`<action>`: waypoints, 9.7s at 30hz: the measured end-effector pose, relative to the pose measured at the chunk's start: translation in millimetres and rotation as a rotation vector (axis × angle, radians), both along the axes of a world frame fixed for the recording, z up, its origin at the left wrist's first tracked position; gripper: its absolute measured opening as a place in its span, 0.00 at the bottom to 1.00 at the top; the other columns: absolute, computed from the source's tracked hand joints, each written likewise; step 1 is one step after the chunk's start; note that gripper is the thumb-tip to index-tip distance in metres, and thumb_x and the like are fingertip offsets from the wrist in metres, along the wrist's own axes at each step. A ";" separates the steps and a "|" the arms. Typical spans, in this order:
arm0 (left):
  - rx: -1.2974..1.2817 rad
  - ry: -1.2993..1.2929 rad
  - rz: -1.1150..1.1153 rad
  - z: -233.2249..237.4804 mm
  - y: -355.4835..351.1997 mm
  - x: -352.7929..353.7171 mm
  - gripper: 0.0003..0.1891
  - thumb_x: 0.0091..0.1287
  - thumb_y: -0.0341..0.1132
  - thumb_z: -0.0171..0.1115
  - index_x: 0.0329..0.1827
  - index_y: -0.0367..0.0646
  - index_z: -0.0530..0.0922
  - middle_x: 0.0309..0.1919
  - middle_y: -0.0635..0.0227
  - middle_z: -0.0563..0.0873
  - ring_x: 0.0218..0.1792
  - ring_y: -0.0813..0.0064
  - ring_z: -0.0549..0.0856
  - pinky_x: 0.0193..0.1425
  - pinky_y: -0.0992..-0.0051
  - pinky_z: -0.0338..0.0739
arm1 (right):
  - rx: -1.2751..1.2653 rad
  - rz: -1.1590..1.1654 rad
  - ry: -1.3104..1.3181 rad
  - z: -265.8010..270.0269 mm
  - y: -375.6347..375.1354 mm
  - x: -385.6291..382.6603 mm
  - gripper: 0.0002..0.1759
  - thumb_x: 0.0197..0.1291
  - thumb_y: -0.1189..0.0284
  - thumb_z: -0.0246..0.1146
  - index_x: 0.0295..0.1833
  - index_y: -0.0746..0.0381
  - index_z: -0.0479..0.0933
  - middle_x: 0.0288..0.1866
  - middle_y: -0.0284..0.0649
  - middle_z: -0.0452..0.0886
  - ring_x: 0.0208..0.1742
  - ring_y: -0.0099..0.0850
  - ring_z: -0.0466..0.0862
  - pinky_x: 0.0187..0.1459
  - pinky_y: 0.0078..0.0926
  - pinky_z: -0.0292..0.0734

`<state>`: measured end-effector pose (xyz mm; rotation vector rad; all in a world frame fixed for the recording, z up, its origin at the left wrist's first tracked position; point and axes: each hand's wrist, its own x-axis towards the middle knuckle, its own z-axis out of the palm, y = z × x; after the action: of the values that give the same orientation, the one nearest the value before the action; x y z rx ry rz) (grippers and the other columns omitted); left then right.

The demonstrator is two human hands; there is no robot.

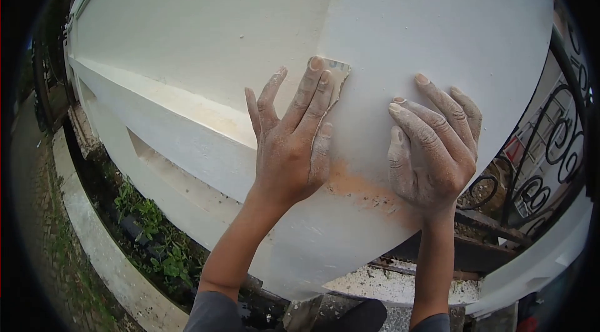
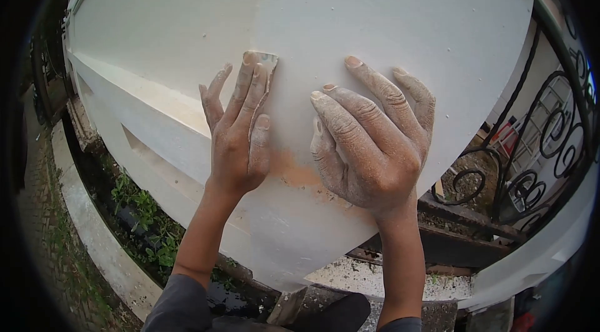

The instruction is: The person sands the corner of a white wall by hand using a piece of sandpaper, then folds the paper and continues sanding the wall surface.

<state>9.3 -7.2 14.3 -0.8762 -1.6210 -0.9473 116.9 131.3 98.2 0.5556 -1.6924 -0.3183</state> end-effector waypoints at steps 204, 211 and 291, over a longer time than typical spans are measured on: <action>-0.196 0.225 0.027 -41.9 -57.5 -63.7 0.52 0.46 0.71 0.64 0.67 0.42 0.63 0.67 0.58 0.68 0.67 0.60 0.67 0.73 0.52 0.55 | 0.541 -0.318 -0.445 25.6 -40.4 -29.4 0.17 0.56 0.65 0.59 0.51 0.53 0.80 0.61 0.32 0.77 0.69 0.31 0.68 0.73 0.39 0.58; -0.227 0.234 -0.038 -43.0 -60.2 -64.9 0.55 0.41 0.71 0.67 0.67 0.41 0.64 0.66 0.59 0.70 0.66 0.60 0.69 0.72 0.53 0.59 | 0.560 -0.339 -0.323 65.2 -34.0 -28.9 0.16 0.56 0.64 0.61 0.50 0.51 0.80 0.60 0.30 0.77 0.70 0.31 0.66 0.73 0.36 0.58; -0.223 0.306 -0.031 -40.4 -59.4 -64.5 0.55 0.39 0.73 0.67 0.63 0.39 0.68 0.62 0.59 0.75 0.57 0.61 0.78 0.64 0.60 0.72 | 0.527 -0.204 -0.451 -2.4 -35.1 -34.1 0.13 0.58 0.65 0.58 0.47 0.54 0.81 0.56 0.32 0.80 0.66 0.31 0.72 0.73 0.39 0.58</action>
<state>-55.2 -66.6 -26.1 -1.1423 -1.4675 -0.6232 82.7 96.3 95.8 0.8913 -2.1151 -0.8524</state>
